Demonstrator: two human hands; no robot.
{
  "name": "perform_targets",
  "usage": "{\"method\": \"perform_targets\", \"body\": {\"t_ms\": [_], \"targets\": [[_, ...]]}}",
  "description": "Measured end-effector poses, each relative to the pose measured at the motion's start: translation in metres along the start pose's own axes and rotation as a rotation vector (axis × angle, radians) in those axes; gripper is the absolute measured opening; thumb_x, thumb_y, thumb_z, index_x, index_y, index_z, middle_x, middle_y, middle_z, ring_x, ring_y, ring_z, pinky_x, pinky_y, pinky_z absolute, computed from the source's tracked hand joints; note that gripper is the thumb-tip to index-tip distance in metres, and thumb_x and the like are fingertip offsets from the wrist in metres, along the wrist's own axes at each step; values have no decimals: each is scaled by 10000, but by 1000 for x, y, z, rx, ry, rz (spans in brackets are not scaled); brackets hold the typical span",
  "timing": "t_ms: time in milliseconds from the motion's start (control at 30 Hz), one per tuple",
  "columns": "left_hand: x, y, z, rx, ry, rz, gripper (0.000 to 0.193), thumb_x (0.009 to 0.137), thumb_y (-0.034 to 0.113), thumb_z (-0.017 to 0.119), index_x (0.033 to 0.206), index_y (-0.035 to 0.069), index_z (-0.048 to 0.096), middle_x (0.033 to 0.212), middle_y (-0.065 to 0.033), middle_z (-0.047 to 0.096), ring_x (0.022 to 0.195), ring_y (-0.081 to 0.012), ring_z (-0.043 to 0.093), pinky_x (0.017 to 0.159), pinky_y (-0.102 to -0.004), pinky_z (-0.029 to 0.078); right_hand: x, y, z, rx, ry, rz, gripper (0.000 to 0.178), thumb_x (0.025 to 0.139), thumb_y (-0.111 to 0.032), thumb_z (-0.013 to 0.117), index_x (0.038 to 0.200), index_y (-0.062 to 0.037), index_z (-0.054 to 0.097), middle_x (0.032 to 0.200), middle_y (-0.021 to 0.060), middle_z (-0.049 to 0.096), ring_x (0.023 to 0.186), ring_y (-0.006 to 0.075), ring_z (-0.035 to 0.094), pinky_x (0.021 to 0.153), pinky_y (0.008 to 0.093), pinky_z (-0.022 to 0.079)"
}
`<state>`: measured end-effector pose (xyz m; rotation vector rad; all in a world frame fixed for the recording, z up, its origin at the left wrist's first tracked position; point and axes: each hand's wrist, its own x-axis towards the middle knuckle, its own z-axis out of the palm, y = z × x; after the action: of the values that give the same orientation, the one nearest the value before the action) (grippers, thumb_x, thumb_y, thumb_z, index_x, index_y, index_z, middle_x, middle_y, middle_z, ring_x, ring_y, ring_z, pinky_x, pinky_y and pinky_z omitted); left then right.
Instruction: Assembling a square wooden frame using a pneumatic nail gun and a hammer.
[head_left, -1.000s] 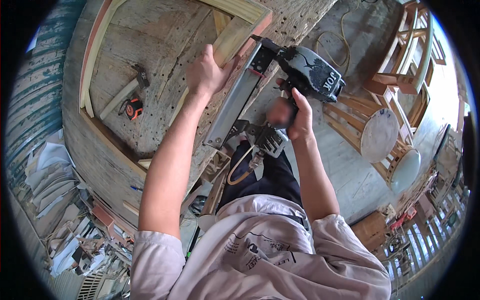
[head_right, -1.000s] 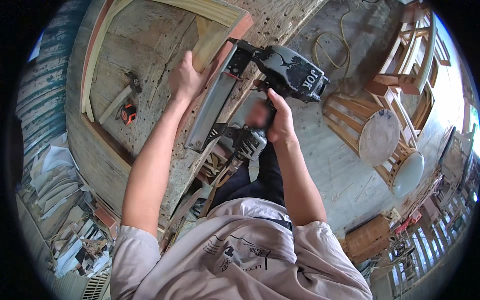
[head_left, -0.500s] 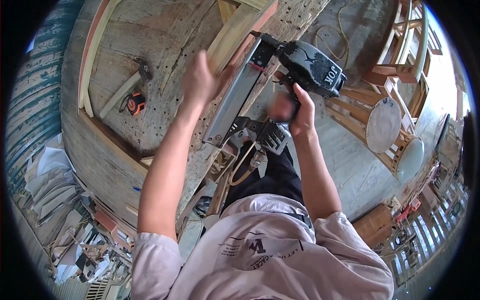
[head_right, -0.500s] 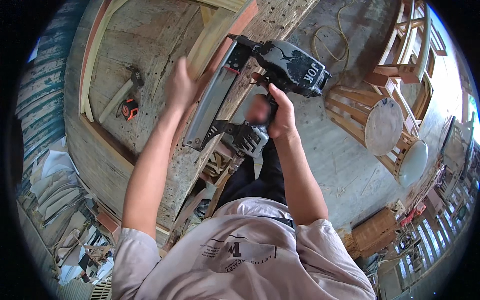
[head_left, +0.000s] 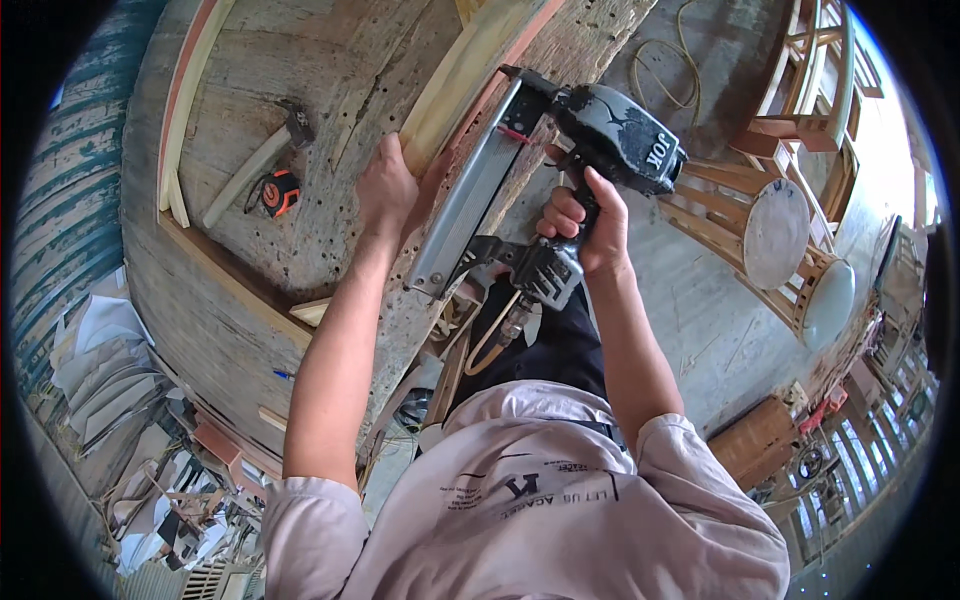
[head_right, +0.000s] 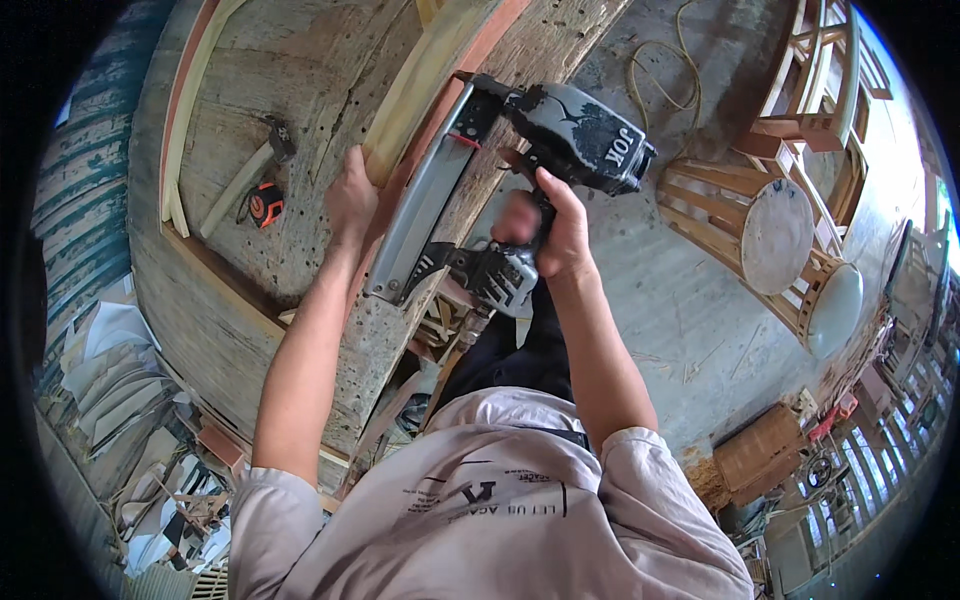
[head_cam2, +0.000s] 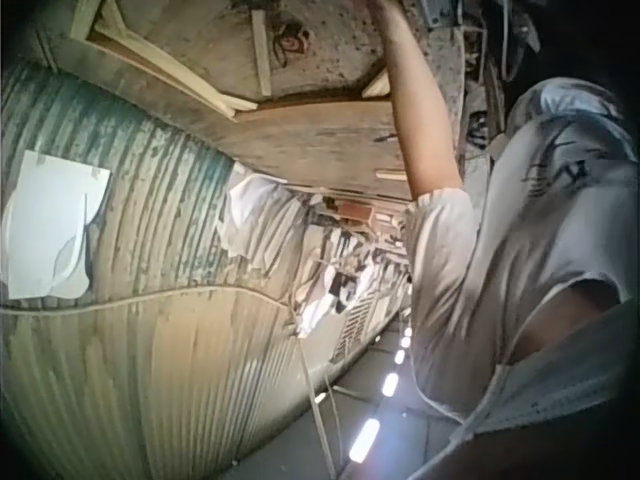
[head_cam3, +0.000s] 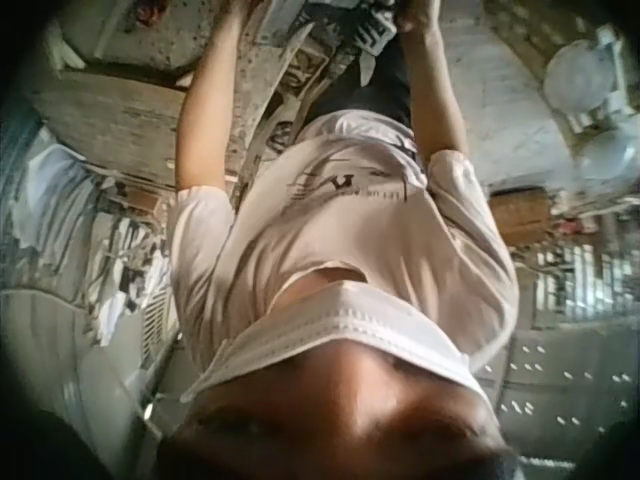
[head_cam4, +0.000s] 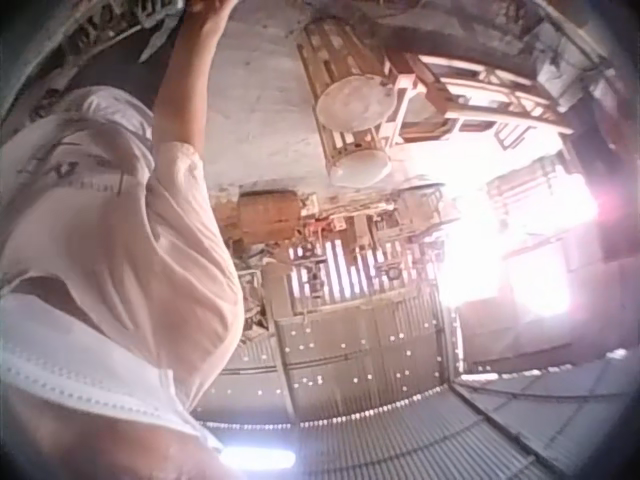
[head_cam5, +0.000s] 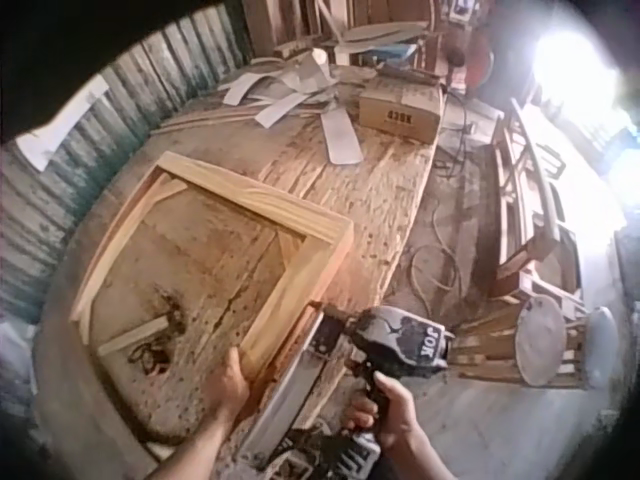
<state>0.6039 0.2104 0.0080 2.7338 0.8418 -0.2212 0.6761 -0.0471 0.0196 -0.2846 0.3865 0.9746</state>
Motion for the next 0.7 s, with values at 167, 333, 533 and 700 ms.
{"method": "perform_targets", "body": {"t_ms": [167, 333, 533, 700], "targets": [[-1, -4, 4, -45, 94, 37, 334, 922, 330, 535, 1161, 113, 449, 1012, -210, 663, 893, -442, 643, 727, -549, 506, -5, 12, 3, 9, -8, -2, 469, 949, -350, 506, 1343, -95, 481, 563, -28, 367, 481, 123, 403, 627, 345, 420], [-5, 7, -8, -74, 120, 93, 509, 882, 519, 582, 1135, 95, 458, 932, -230, 669, 846, -438, 653, 677, -542, 515, -14, 22, -6, 31, -8, -15, 350, 946, -355, 514, 1166, -84, 543, 563, -34, 376, 479, 122, 408, 624, 343, 419], [-2, 5, -9, -90, 39, 79, 749, 813, 682, 580, 1091, -5, 467, 958, -258, 633, 886, -392, 661, 722, -495, 537, -18, 45, -2, 31, -9, 14, 474, 952, -338, 504, 1354, -87, 476, 573, -23, 380, 502, 132, 416, 628, 354, 425], [-3, 4, -9, -82, 99, 98, 746, 806, 657, 616, 1079, -23, 477, 933, -240, 639, 862, -374, 666, 708, -482, 543, -22, 57, -14, 59, -13, 21, 394, 943, -331, 518, 1246, -79, 523, 557, -21, 385, 485, 130, 419, 621, 349, 430]]}}
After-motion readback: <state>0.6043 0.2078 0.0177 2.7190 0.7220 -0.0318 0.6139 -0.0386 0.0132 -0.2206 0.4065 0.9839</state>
